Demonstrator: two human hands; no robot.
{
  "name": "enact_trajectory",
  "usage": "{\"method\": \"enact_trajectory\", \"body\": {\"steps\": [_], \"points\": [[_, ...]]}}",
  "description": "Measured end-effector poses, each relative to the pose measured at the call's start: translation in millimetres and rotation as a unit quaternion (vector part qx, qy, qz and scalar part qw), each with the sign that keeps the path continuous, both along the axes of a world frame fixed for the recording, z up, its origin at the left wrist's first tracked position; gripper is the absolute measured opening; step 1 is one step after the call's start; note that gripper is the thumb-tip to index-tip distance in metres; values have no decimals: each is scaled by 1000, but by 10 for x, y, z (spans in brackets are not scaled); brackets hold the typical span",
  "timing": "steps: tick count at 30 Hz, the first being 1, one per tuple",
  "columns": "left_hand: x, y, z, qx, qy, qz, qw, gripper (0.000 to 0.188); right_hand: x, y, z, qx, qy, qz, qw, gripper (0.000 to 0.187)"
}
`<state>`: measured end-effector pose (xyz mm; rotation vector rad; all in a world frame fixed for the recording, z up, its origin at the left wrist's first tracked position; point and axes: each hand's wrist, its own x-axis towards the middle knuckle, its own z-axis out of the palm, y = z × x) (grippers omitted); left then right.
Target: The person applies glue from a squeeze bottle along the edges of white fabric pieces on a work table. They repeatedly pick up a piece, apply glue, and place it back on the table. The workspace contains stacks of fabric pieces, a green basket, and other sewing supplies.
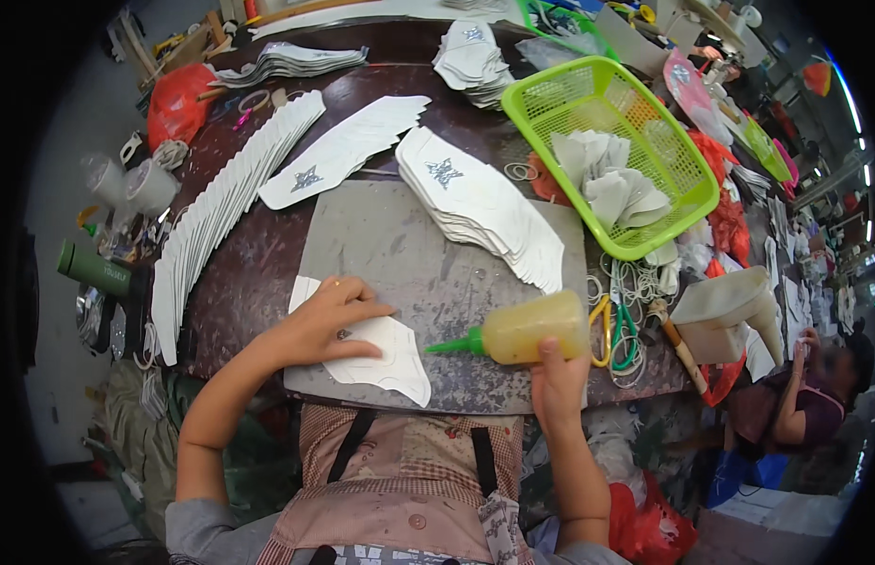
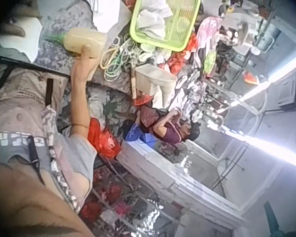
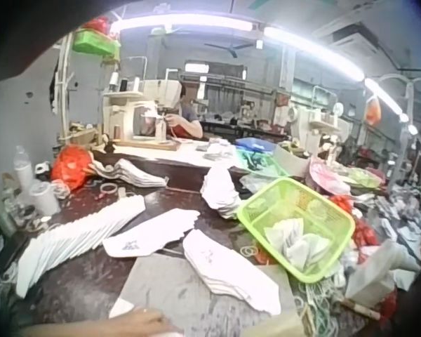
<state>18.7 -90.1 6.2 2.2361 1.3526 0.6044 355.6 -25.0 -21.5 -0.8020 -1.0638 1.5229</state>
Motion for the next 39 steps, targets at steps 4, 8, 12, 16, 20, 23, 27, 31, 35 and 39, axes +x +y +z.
{"method": "enact_trajectory", "body": {"steps": [4,8,12,16,20,23,27,31,35,39], "points": [[44,68,19,17,4,-16,1000,58,-276,154,84,-41,-34,36,998,50],[28,69,-13,34,3,-15,999,58,-376,219,135,-72,-36,29,996,43],[31,71,-27,31,12,-15,999,56,-382,217,146,-70,-44,31,996,41],[34,76,-27,35,20,-18,999,55,-341,224,123,-68,-68,38,995,41],[28,69,-46,30,23,-13,999,54,-345,134,248,-74,-85,45,993,47],[35,67,-66,36,12,-8,999,55,-273,72,220,-71,-92,35,993,53],[41,75,-55,28,10,-8,1000,55,-98,6,142,-60,-126,25,990,55],[50,72,-53,31,11,-5,999,56,-52,-93,214,-65,-116,28,991,57],[58,62,-37,31,12,-4,999,55,95,-265,174,-57,-145,36,987,60],[141,-67,31,22,18,64,998,53,177,-601,67,-67,-121,3,990,64]]}}
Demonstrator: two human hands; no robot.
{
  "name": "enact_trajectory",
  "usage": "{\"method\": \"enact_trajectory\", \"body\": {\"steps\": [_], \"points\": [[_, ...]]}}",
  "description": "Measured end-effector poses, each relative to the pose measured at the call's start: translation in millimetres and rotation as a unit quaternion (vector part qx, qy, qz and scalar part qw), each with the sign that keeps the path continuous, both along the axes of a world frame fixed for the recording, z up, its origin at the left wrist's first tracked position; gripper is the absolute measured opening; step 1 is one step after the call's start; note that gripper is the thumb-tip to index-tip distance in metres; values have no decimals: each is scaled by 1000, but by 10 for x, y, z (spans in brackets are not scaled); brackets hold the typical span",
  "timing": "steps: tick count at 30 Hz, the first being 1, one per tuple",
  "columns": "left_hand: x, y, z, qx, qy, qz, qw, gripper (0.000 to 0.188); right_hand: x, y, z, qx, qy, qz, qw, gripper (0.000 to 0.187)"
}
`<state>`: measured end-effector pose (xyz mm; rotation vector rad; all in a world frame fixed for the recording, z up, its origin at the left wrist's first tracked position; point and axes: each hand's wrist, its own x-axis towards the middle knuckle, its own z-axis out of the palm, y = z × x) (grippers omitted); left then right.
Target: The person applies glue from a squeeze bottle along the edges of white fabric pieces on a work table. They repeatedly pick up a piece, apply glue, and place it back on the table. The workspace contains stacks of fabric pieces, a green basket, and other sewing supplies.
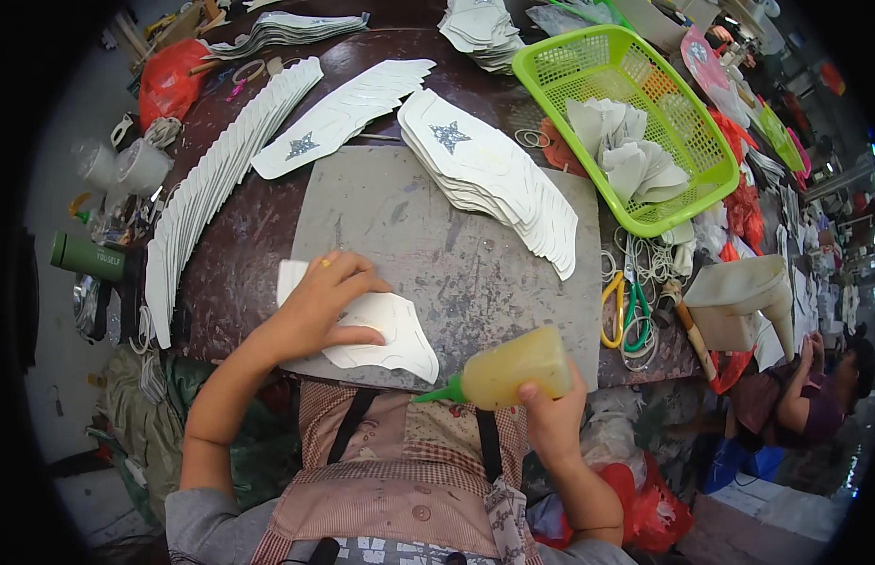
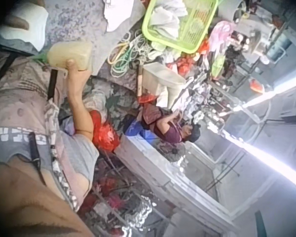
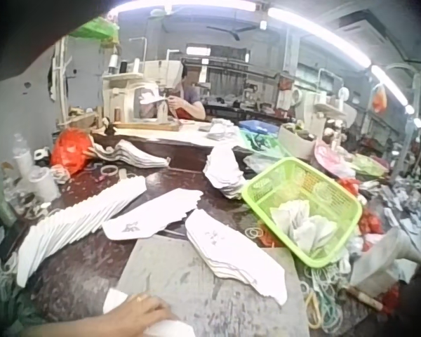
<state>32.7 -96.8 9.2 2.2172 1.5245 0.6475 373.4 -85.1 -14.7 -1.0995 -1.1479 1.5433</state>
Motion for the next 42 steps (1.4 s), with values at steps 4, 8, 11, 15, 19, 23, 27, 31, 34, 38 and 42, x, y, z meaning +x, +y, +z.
{"method": "enact_trajectory", "body": {"steps": [4,8,11,15,19,23,27,31,34,38,42], "points": [[108,-186,-54,23,8,85,996,51,-41,96,148,6,65,-50,997,62],[115,-194,-56,12,3,95,995,55,-25,273,129,-8,50,-48,998,60],[117,-206,-58,10,-4,100,995,55,-42,307,108,-2,26,-35,999,60],[123,-203,-54,16,-3,101,995,54,-21,248,134,-2,15,-19,1000,60],[126,-206,-52,16,-6,103,994,54,-14,223,103,-2,21,-32,999,61],[109,-224,-60,15,-4,103,995,53,46,194,89,-21,24,6,999,61],[48,-261,-68,29,-65,116,991,44,111,315,53,-42,155,-16,987,61],[-270,43,211,93,-204,206,953,34,337,654,-233,49,211,-65,974,62],[-816,623,508,111,-289,282,908,36,283,733,-242,50,242,-98,964,61],[-1524,1428,22,84,-226,325,915,43,283,744,-274,30,272,-129,953,60],[-1736,1591,-438,98,-134,390,906,50,232,778,-261,17,277,-118,953,61]]}}
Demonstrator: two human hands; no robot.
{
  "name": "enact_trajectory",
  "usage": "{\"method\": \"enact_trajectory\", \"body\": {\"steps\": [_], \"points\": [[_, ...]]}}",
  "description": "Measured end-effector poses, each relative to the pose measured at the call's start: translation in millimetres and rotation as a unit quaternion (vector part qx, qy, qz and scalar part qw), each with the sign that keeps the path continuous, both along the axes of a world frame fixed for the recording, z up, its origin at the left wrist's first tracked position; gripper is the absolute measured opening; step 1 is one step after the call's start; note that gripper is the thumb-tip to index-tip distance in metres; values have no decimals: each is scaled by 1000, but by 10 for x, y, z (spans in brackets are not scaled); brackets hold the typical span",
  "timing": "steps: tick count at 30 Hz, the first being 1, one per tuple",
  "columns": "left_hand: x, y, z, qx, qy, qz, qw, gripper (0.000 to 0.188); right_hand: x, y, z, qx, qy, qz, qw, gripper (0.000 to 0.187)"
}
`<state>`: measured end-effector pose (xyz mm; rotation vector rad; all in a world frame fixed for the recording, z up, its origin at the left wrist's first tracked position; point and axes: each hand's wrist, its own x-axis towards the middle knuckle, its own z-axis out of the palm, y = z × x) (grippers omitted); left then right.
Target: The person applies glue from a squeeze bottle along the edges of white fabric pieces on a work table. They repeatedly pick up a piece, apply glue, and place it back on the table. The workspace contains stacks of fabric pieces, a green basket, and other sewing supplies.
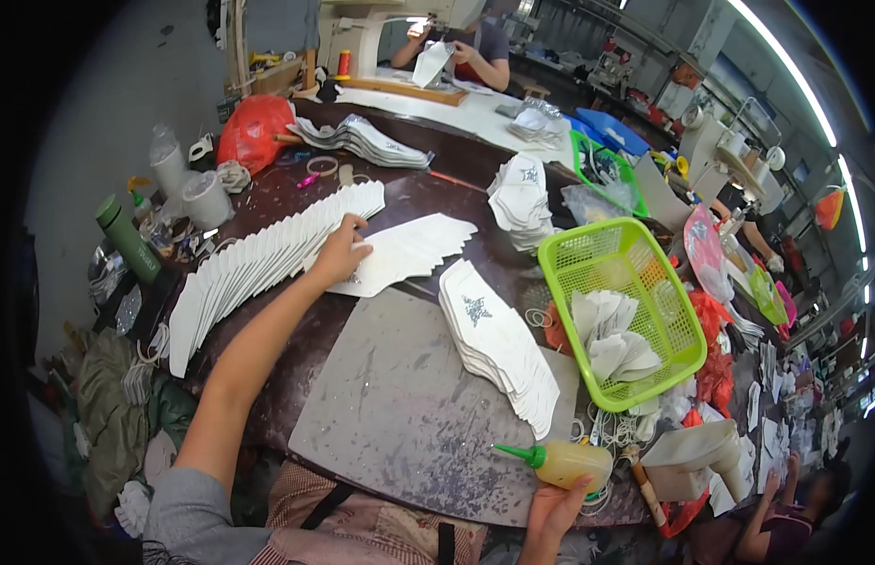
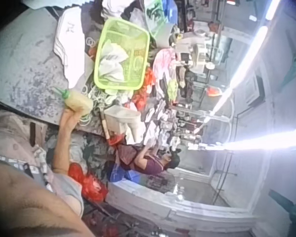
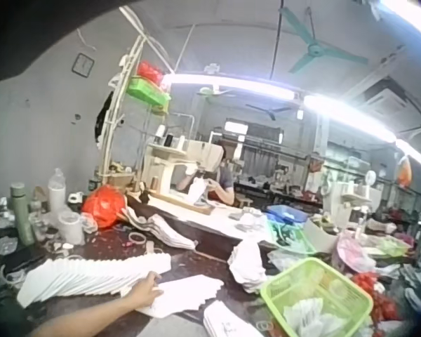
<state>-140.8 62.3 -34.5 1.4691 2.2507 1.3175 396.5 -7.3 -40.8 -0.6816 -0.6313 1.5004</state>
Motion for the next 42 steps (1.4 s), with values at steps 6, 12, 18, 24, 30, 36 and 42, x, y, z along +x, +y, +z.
{"method": "enact_trajectory", "body": {"steps": [6,12,18,24,30,36,42], "points": [[651,102,340,170,216,24,961,42,27,1,7,-5,13,-21,1000,61],[1868,598,585,122,224,-393,884,31,63,33,-47,-5,2,-14,1000,60],[2015,634,387,91,251,-372,889,44,8,-29,42,7,31,3,1000,57],[2080,135,860,175,138,-419,881,19,7,-8,86,-2,66,-15,998,59],[1750,-1230,886,-70,23,-482,873,25,87,-71,-16,-22,84,13,996,60],[1646,-1529,561,-134,103,-441,881,50,-471,-159,316,9,-88,136,987,53],[1648,-1466,472,-99,130,-450,878,50,-807,76,372,-15,-175,186,967,43]]}}
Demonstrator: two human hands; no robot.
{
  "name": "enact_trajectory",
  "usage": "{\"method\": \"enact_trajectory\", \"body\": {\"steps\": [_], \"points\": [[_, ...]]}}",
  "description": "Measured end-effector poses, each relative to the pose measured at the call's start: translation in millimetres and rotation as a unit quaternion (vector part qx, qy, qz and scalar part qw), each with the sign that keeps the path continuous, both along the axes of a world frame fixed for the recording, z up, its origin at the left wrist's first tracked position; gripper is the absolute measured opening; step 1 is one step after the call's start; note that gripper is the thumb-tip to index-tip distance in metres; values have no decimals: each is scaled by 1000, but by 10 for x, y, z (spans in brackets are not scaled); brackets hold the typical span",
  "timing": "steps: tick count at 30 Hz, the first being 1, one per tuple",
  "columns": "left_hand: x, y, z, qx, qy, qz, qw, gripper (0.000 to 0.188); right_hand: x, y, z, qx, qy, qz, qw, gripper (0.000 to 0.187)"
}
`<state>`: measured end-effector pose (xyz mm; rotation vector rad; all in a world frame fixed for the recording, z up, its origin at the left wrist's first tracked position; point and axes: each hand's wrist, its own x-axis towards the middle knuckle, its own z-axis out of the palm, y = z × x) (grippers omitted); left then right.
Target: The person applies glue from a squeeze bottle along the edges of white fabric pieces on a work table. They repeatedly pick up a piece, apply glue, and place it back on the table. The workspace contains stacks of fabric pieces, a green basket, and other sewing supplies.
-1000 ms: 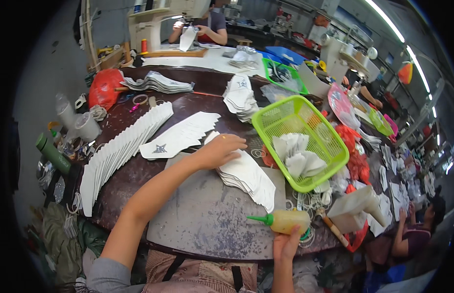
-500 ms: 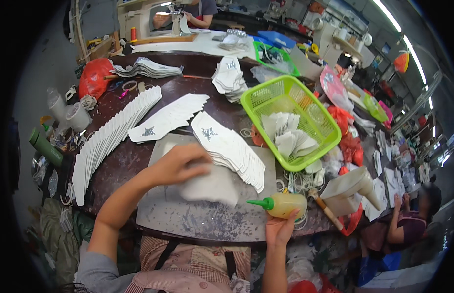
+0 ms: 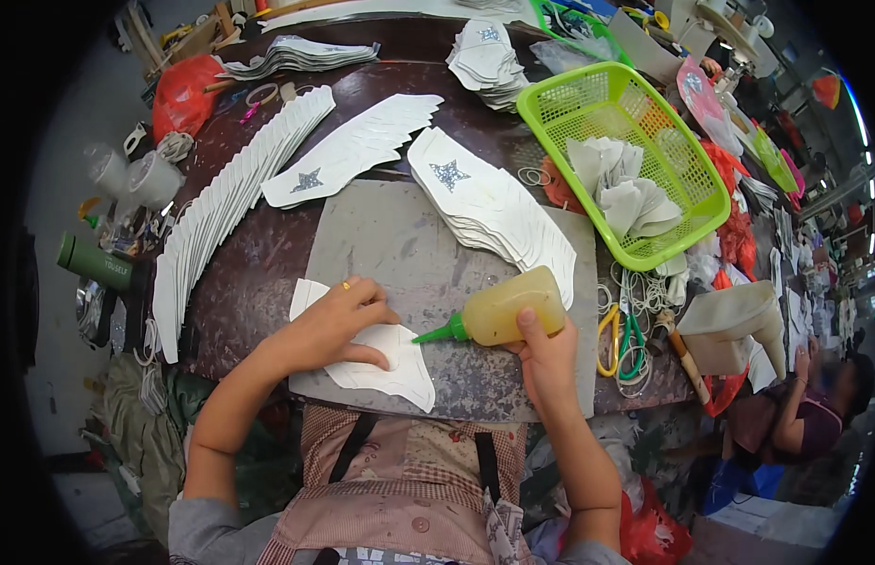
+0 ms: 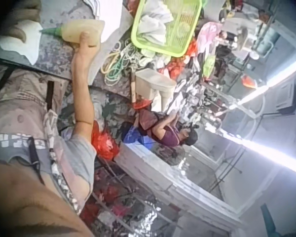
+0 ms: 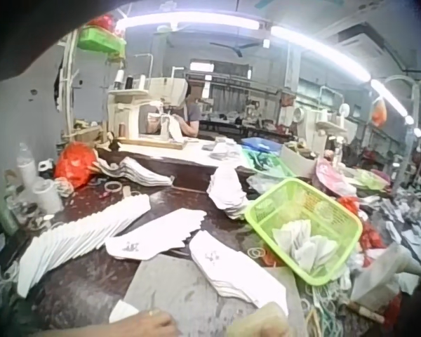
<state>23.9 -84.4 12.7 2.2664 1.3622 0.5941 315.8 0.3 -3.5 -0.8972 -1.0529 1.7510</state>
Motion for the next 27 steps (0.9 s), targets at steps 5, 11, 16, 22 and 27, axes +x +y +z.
{"method": "enact_trajectory", "body": {"steps": [5,11,16,22,27], "points": [[1,21,-9,5,-18,-7,1000,47,-66,22,25,-4,-14,6,1000,45],[-10,22,-5,11,-13,-8,1000,47,-38,3,34,1,-38,4,999,45],[-17,15,-35,6,-24,-3,1000,47,102,-76,25,0,-59,14,998,48],[-14,10,-30,10,-19,-3,1000,47,279,-207,1,-9,-80,8,997,53],[17,5,1,-6,-8,2,1000,48,390,-419,49,-6,-108,-14,994,62]]}}
